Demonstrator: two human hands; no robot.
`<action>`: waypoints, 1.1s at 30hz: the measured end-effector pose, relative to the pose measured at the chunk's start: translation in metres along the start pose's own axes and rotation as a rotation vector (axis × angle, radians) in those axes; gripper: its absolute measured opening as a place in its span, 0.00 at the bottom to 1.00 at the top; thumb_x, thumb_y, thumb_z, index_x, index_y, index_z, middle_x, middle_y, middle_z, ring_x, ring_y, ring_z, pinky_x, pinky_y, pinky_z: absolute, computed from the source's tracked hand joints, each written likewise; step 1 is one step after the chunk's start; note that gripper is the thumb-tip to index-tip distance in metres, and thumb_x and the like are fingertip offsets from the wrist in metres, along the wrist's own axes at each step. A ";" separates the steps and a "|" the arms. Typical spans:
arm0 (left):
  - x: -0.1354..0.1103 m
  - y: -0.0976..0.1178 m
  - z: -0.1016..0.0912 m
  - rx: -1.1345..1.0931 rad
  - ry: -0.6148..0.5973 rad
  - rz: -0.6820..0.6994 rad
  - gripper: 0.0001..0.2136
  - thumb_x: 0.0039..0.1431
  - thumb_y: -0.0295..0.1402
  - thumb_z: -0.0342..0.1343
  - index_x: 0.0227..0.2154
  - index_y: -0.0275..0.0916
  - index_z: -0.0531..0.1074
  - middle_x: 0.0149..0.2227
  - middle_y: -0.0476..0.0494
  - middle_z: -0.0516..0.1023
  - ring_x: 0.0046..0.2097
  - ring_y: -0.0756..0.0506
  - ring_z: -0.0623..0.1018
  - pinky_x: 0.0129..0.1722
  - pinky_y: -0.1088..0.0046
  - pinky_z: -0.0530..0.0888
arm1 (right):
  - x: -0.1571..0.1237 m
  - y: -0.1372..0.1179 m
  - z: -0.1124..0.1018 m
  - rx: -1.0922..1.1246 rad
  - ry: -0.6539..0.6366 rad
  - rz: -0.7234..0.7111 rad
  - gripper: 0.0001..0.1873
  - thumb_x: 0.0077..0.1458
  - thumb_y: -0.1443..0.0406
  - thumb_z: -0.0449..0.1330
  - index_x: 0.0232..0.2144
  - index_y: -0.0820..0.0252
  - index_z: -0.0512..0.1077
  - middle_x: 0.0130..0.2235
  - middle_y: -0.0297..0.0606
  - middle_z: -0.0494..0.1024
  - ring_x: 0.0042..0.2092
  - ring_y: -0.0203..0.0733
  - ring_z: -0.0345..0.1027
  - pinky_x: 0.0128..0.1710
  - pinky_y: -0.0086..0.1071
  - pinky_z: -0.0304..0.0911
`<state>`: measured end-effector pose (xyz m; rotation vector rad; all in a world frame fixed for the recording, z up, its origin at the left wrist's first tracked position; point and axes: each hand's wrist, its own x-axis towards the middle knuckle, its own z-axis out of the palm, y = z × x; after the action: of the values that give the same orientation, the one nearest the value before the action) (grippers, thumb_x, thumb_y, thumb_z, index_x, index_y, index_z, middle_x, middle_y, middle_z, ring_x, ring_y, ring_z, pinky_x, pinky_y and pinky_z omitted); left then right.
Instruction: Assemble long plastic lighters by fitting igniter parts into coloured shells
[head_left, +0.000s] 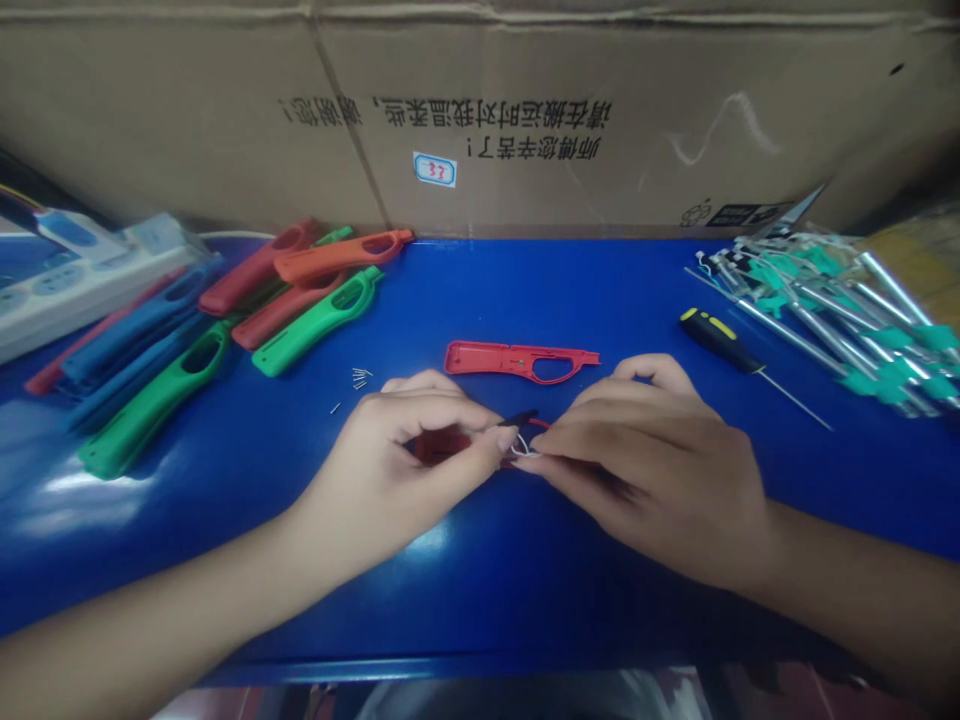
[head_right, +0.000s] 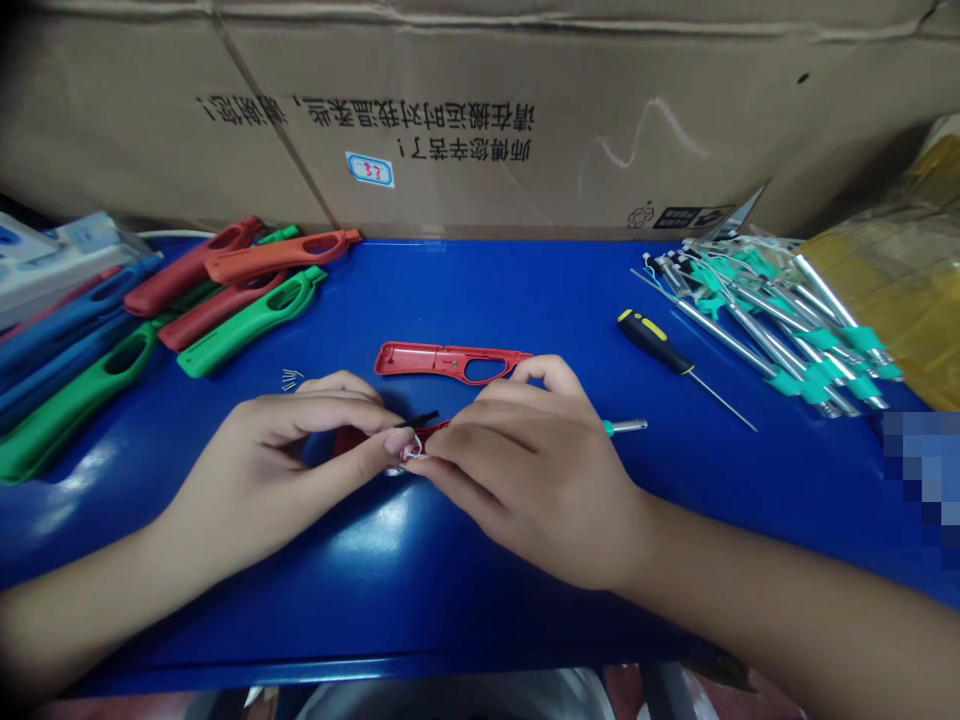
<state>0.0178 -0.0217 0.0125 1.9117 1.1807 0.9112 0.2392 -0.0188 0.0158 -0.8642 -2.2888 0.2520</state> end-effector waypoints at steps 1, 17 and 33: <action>0.000 0.000 0.000 -0.004 -0.001 -0.004 0.05 0.62 0.30 0.64 0.31 0.43 0.83 0.29 0.51 0.82 0.32 0.51 0.76 0.34 0.73 0.72 | -0.001 0.001 0.000 -0.048 -0.021 -0.025 0.06 0.66 0.66 0.63 0.34 0.56 0.76 0.32 0.28 0.83 0.34 0.34 0.75 0.45 0.40 0.58; -0.004 -0.001 -0.002 0.362 0.025 0.297 0.00 0.63 0.30 0.63 0.36 0.41 0.79 0.28 0.52 0.81 0.36 0.46 0.77 0.40 0.63 0.62 | -0.003 0.001 0.004 0.098 -0.154 0.027 0.07 0.66 0.68 0.60 0.35 0.58 0.77 0.30 0.29 0.80 0.33 0.34 0.71 0.43 0.38 0.57; -0.003 -0.002 0.000 0.390 0.007 0.347 0.01 0.64 0.30 0.62 0.37 0.43 0.78 0.31 0.52 0.83 0.37 0.46 0.78 0.41 0.63 0.63 | -0.003 0.001 0.007 0.180 -0.142 -0.008 0.10 0.67 0.68 0.59 0.32 0.57 0.77 0.27 0.29 0.77 0.31 0.34 0.66 0.41 0.37 0.54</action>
<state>0.0157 -0.0240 0.0100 2.4857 1.1100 0.9129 0.2373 -0.0195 0.0082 -0.7665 -2.3555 0.5221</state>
